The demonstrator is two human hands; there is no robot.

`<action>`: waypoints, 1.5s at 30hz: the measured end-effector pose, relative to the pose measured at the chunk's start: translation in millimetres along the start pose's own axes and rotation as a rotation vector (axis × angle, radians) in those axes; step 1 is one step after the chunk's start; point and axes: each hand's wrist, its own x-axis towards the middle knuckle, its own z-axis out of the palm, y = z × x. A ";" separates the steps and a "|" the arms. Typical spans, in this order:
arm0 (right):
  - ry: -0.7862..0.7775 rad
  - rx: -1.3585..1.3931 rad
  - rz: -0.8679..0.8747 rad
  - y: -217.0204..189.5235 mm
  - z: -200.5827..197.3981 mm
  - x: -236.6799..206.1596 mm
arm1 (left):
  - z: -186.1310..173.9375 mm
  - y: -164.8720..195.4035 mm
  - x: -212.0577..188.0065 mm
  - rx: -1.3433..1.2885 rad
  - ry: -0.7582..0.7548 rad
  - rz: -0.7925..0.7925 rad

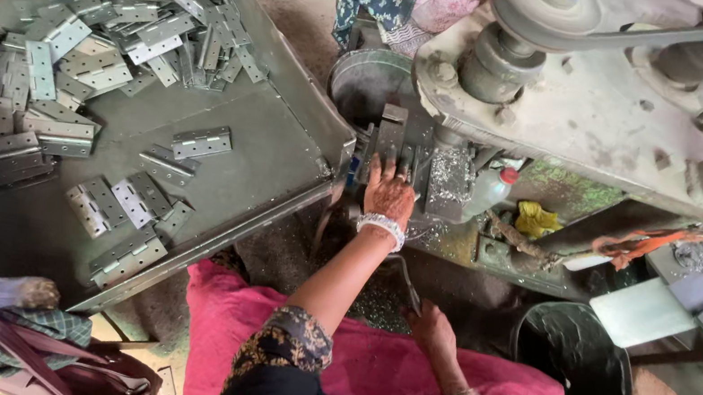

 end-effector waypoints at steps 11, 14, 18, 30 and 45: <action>0.098 -0.041 -0.134 7.6 14.8 6.0 | 4.0 0.7 1.0 0.003 0.004 -0.040; 0.068 -0.353 -0.209 10.0 6.4 14.6 | 3.3 2.1 7.3 0.001 -0.096 -0.029; -0.018 -0.287 -0.023 6.7 -8.7 20.5 | -5.8 15.5 25.0 0.066 -0.253 -0.055; 0.118 -0.315 -0.145 -0.1 -16.1 19.8 | 20.4 3.4 24.7 0.027 -0.212 -0.024; 0.167 -0.453 -0.013 -46.9 -59.5 -26.8 | 28.3 -200.8 -65.7 -0.128 0.469 -0.155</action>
